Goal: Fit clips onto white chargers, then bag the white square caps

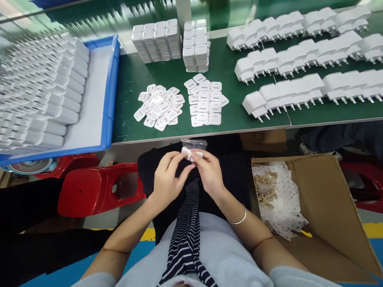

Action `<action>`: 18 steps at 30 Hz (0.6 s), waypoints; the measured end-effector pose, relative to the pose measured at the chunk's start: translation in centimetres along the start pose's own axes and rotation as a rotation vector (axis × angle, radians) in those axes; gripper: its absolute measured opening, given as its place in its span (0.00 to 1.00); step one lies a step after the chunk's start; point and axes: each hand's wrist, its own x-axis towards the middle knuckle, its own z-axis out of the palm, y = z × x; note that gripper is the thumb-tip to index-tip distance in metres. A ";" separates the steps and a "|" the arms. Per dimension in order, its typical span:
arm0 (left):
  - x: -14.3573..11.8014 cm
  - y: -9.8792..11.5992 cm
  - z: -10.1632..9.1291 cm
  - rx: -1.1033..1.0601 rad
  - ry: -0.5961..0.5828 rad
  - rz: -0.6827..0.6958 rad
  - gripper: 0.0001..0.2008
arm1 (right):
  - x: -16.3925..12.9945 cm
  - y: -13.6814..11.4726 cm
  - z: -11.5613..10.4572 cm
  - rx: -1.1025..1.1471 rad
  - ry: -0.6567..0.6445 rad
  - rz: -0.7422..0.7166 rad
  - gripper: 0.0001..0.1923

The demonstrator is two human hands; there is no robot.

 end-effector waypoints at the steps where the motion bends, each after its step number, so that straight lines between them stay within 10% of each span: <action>1: -0.5 -0.1 0.5 -0.058 -0.012 -0.066 0.15 | -0.2 0.1 0.1 0.011 0.010 0.000 0.06; 10: 0.2 -2.3 0.0 -0.829 -0.207 -0.475 0.08 | -0.9 0.3 -0.3 -0.139 -0.098 -0.038 0.04; 18: 2.0 -2.0 -1.9 -0.663 -0.038 -0.398 0.09 | -1.4 -0.6 -0.1 -0.043 -0.081 -0.040 0.02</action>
